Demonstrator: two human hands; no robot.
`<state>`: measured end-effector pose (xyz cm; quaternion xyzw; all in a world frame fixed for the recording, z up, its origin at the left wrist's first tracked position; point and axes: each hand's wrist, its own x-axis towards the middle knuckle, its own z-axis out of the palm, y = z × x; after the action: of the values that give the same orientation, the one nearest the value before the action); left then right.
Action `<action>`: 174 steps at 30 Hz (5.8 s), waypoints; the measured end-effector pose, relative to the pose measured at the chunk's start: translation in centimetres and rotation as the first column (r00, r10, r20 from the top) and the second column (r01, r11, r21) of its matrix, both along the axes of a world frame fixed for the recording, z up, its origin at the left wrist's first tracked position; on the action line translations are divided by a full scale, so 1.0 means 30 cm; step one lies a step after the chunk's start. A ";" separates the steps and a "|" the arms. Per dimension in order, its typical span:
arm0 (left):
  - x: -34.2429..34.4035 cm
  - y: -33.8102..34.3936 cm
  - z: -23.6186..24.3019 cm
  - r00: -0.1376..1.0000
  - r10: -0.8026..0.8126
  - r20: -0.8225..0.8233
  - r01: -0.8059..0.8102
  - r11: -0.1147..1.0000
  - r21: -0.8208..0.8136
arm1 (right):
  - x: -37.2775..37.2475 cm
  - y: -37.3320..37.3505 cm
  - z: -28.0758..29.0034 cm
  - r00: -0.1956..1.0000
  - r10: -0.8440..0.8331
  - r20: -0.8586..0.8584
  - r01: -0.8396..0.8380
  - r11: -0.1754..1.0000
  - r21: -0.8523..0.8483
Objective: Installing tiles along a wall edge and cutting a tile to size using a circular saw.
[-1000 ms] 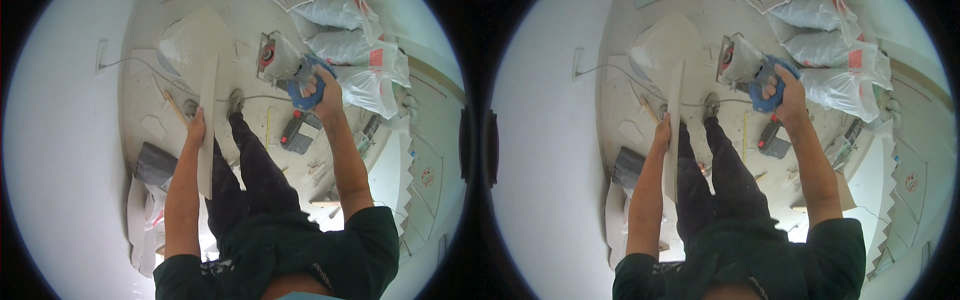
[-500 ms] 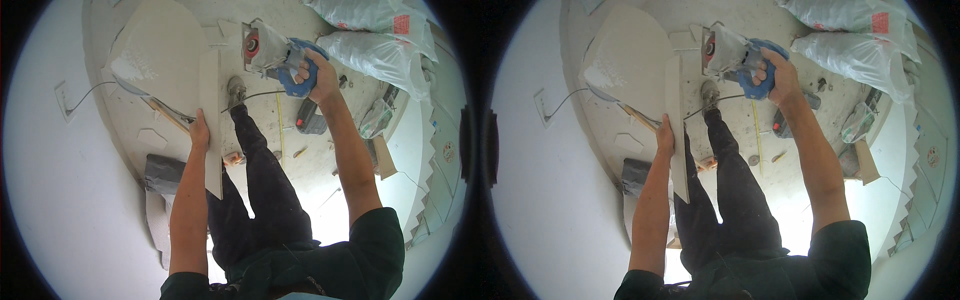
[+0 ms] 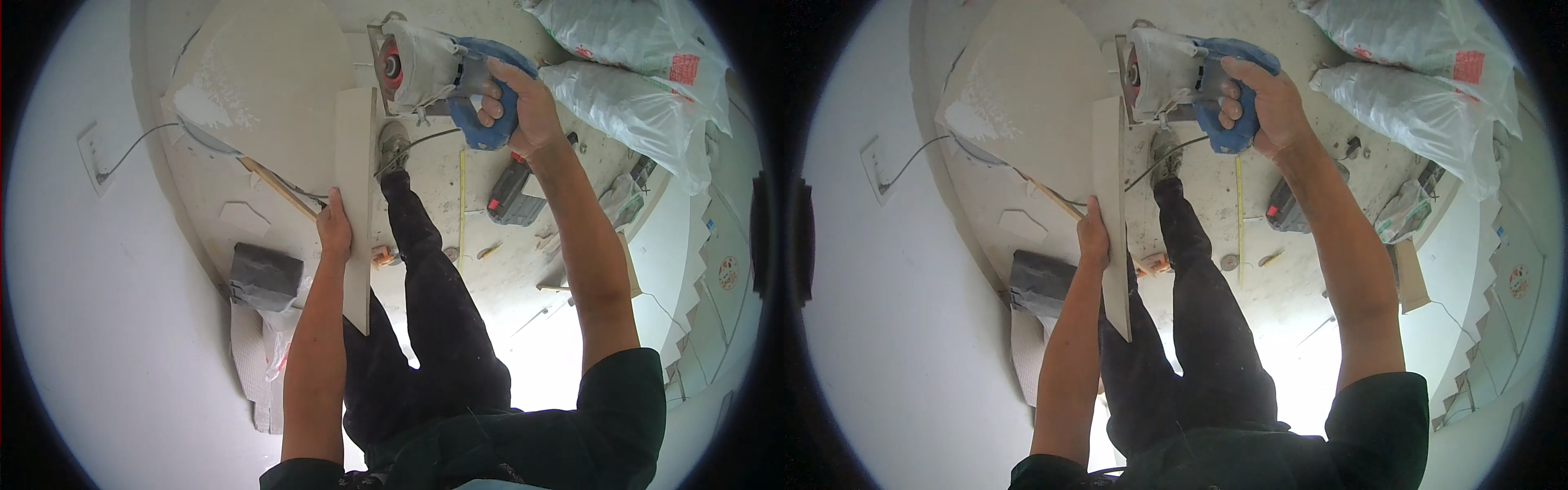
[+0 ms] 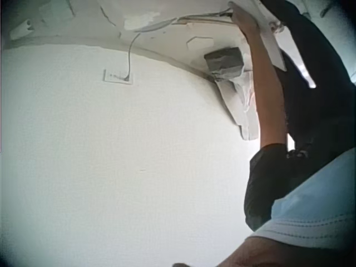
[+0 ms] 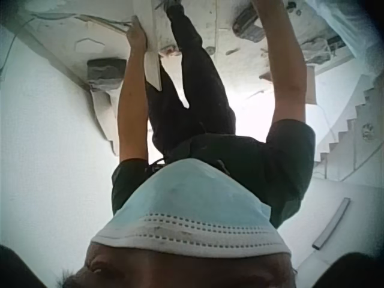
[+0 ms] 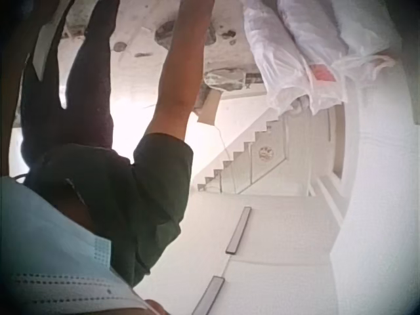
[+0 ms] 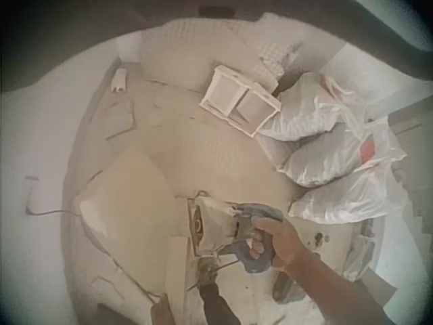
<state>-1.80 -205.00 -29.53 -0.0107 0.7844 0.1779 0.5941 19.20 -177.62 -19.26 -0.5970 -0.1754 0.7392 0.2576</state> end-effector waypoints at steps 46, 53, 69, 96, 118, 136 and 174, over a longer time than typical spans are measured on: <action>0.001 0.026 -0.048 0.999 0.046 0.000 -0.046 0.998 0.048 | -0.115 0.028 0.002 0.984 0.143 0.102 -0.159 0.973 0.167; -0.004 0.026 -0.037 1.000 0.022 -0.011 -0.022 0.999 0.035 | -0.123 0.028 -0.006 0.989 0.106 0.100 -0.120 0.981 0.151; -0.015 -0.006 -0.080 0.993 -0.067 -0.096 0.072 0.996 0.052 | -0.149 0.019 -0.003 0.980 0.128 0.149 -0.148 0.981 0.126; -0.023 0.013 -0.052 0.984 -0.155 -0.091 0.153 0.988 -0.035 | -0.144 0.028 -0.037 0.964 0.187 0.191 -0.218 0.964 0.155; -0.032 0.027 -0.058 0.943 -0.286 -0.168 0.278 0.958 -0.067 | -0.157 -0.094 -0.008 0.980 0.026 0.200 -0.074 0.969 0.234; -0.029 0.036 -0.055 0.929 -0.324 -0.182 0.314 0.946 -0.083 | -0.188 -0.110 0.021 0.975 0.040 0.217 -0.104 0.950 0.295; -0.037 0.054 -0.035 0.914 -0.336 -0.228 0.329 0.942 -0.072 | -0.191 -0.149 0.013 0.981 0.023 0.192 -0.085 0.944 0.318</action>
<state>-2.91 -203.38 -30.57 0.1346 0.8428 0.0617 0.5174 13.46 -182.10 -18.86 -0.6078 -0.3343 0.6481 0.3142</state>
